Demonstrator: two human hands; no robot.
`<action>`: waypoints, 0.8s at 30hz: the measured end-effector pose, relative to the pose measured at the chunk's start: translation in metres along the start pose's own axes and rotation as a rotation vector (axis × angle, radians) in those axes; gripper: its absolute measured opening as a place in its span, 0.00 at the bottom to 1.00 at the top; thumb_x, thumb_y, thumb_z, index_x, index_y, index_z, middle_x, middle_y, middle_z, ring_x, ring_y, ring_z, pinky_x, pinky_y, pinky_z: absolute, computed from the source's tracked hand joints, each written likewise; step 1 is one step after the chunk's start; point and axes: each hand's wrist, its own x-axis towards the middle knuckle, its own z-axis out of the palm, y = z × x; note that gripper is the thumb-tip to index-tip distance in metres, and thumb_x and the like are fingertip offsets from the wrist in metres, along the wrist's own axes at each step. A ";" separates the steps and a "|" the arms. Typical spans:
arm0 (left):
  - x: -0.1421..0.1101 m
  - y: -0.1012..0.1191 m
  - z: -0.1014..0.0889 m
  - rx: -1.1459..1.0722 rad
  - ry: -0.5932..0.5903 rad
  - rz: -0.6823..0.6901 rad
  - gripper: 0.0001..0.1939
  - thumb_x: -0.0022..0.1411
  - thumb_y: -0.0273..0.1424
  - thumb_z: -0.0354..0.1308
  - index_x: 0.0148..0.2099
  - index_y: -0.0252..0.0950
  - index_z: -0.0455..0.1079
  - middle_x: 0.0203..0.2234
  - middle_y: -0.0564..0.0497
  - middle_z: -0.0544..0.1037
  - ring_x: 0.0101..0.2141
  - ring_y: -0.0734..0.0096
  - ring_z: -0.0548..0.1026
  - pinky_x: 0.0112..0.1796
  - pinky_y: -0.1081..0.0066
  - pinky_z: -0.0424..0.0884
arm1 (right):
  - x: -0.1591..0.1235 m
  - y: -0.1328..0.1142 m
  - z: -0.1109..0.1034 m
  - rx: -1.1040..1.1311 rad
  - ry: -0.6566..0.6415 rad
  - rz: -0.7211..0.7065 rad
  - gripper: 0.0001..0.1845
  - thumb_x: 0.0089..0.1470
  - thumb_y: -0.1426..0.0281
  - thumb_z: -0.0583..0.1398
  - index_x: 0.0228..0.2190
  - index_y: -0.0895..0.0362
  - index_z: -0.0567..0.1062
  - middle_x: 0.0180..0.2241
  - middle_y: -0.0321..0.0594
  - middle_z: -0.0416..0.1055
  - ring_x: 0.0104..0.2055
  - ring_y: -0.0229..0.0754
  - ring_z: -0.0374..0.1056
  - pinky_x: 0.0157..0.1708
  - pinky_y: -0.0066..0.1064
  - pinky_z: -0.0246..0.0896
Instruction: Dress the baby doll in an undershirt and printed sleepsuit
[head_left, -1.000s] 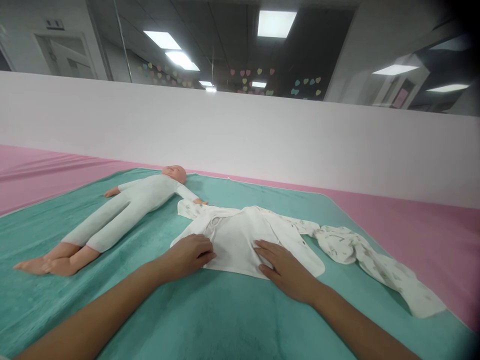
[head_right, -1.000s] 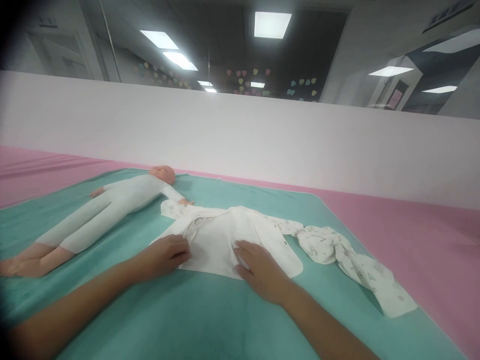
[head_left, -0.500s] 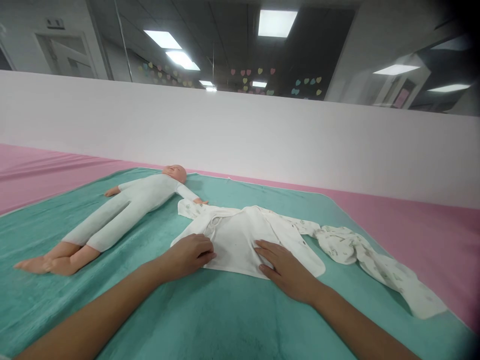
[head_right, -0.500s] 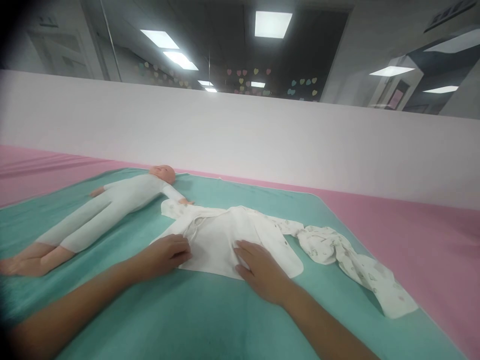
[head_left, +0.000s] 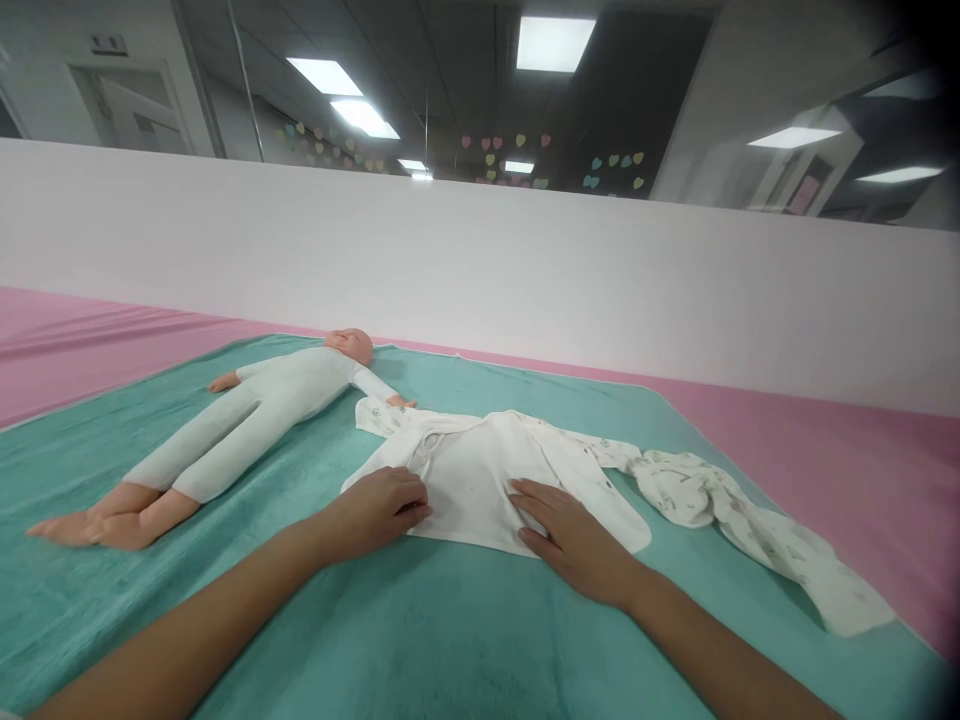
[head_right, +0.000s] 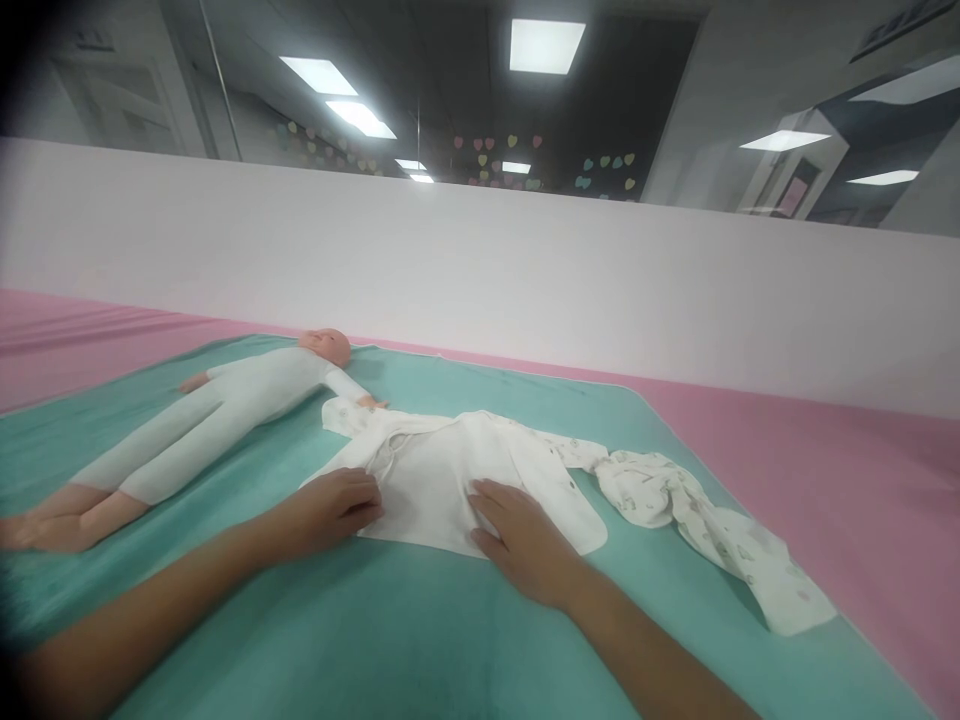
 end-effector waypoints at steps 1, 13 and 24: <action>0.000 0.000 0.000 -0.001 0.002 0.002 0.15 0.63 0.35 0.43 0.27 0.36 0.64 0.25 0.53 0.70 0.29 0.73 0.64 0.30 0.72 0.56 | 0.000 0.000 0.000 0.001 0.000 -0.001 0.29 0.57 0.50 0.42 0.58 0.44 0.51 0.61 0.28 0.45 0.62 0.45 0.41 0.60 0.41 0.40; 0.001 0.001 -0.001 -0.011 -0.004 0.008 0.15 0.62 0.35 0.42 0.27 0.36 0.63 0.24 0.53 0.70 0.28 0.72 0.65 0.30 0.72 0.56 | 0.000 -0.002 -0.002 -0.003 0.004 -0.016 0.29 0.57 0.51 0.41 0.57 0.44 0.53 0.61 0.28 0.46 0.62 0.45 0.42 0.60 0.41 0.41; 0.000 0.002 -0.003 -0.020 -0.022 0.001 0.15 0.62 0.36 0.42 0.29 0.36 0.64 0.25 0.52 0.70 0.29 0.71 0.65 0.31 0.71 0.57 | 0.000 -0.001 -0.002 -0.020 0.009 -0.035 0.28 0.57 0.52 0.42 0.57 0.45 0.54 0.61 0.28 0.47 0.62 0.44 0.43 0.59 0.40 0.41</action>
